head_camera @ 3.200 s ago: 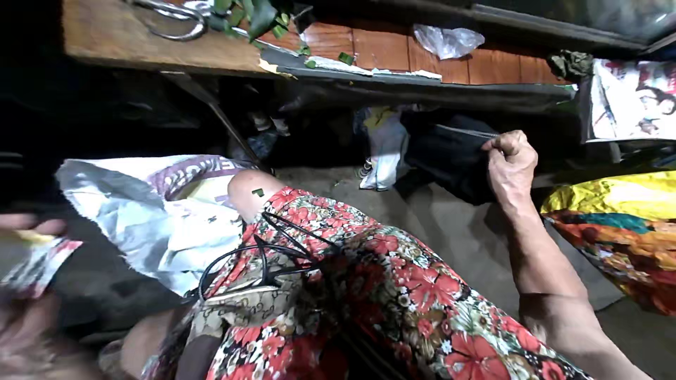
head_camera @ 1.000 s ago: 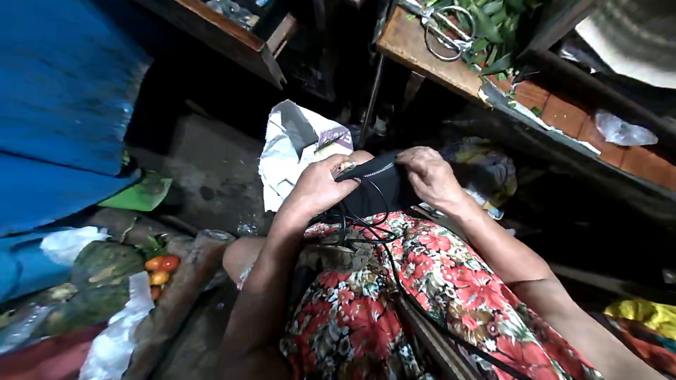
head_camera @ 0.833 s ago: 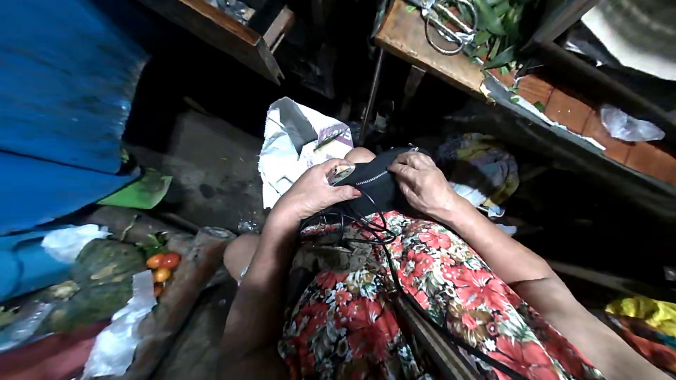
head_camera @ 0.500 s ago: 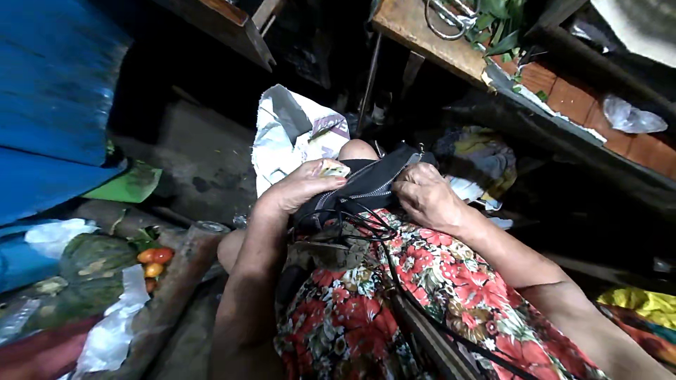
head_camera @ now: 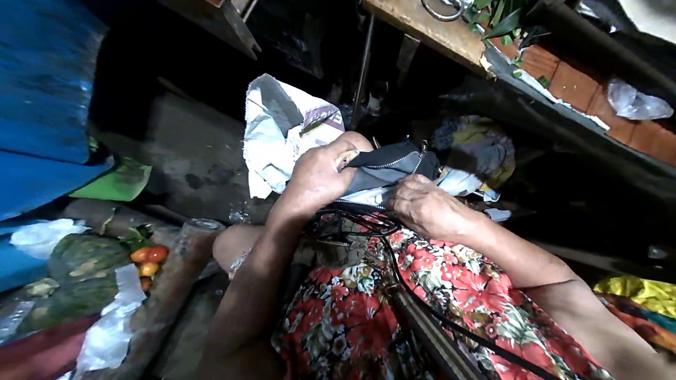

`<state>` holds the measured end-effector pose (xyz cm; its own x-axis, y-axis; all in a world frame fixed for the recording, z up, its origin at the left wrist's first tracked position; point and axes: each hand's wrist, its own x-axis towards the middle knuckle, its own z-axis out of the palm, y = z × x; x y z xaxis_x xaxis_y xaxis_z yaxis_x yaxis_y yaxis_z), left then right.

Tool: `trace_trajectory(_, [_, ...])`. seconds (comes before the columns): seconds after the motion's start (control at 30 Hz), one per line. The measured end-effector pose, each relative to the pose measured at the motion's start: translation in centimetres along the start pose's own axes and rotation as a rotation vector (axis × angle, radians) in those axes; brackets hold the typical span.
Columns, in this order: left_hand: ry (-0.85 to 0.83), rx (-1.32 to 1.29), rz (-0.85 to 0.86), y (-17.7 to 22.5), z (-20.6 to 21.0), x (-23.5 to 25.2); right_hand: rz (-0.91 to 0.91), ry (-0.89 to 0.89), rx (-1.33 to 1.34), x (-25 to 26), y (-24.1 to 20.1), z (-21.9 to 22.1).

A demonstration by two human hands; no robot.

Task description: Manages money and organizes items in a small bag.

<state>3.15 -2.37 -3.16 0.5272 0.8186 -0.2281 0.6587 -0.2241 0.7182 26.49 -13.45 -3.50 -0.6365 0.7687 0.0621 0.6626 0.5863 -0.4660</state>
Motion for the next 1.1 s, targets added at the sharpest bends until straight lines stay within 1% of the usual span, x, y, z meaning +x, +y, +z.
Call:
trace_trajectory(0.1, [0.187,-0.013,0.016,0.2,0.3,-0.6,0.022,-0.082,0.001,-1.0,-0.9,-0.7])
trace_trajectory(0.2, [0.330,0.025,0.065,0.3,0.8,-1.0,0.043,-0.111,0.017,-1.6,-1.3,-1.0])
trace_trajectory(0.4, [0.472,0.077,0.111,0.7,1.3,-1.4,0.065,-0.147,0.033,-2.3,-1.4,-1.2])
trace_trajectory(0.67, [0.544,0.141,0.170,1.0,1.7,-1.3,0.075,-0.139,0.034,-3.1,-1.1,-1.2])
trace_trajectory(0.83, [0.572,0.172,0.198,1.3,1.9,-1.4,0.116,-0.138,0.019,-3.8,-1.2,-1.4])
trace_trajectory(1.0, [0.508,0.173,0.231,1.4,1.9,-1.2,0.150,-0.122,0.025,-4.3,-1.3,-1.5])
trace_trajectory(1.1, [0.467,0.187,0.217,1.6,1.9,-1.1,0.179,-0.124,0.022,-4.4,-1.4,-1.4])
